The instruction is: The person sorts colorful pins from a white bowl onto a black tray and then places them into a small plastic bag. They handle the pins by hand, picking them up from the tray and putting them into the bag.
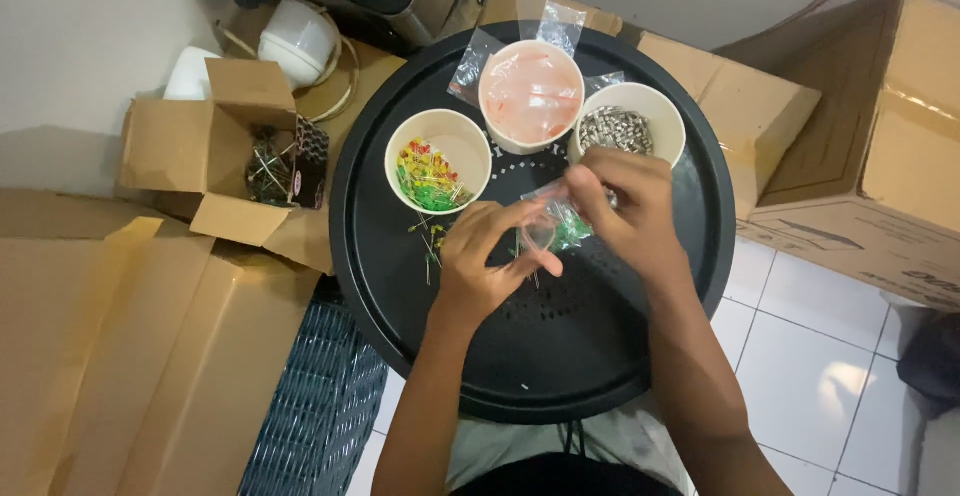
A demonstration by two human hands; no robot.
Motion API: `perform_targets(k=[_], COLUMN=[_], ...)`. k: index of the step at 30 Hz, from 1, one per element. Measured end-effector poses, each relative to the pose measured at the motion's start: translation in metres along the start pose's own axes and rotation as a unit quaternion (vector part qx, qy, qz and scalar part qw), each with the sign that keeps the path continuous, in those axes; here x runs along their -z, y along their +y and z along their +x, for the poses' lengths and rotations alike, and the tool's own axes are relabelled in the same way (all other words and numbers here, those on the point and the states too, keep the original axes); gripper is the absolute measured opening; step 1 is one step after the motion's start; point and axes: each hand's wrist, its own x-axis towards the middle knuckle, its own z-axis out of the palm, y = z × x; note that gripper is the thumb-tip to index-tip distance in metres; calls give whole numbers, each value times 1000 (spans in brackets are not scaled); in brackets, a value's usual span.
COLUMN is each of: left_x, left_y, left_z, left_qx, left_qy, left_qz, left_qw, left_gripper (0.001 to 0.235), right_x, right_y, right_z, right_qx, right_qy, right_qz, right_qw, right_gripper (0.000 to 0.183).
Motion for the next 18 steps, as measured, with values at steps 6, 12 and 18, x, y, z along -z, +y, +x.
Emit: perform_targets(k=[6, 12, 18], left_x=[2, 1, 3], left_y=[-1, 1, 12], left_z=[3, 8, 18], left_qx=[-21, -54, -57], left_qy=[20, 18, 27], left_qz=[-1, -2, 7], left_qw=[1000, 998, 998], left_gripper=[48, 43, 38], right_x=[-13, -29, -43], right_y=[-10, -18, 5], right_z=[7, -7, -33], right_qx=[-143, -193, -205], right_qy=[-268, -304, -341], right_qz=[-31, -35, -102], right_qw=[952, 932, 912], right_gripper=[21, 16, 24])
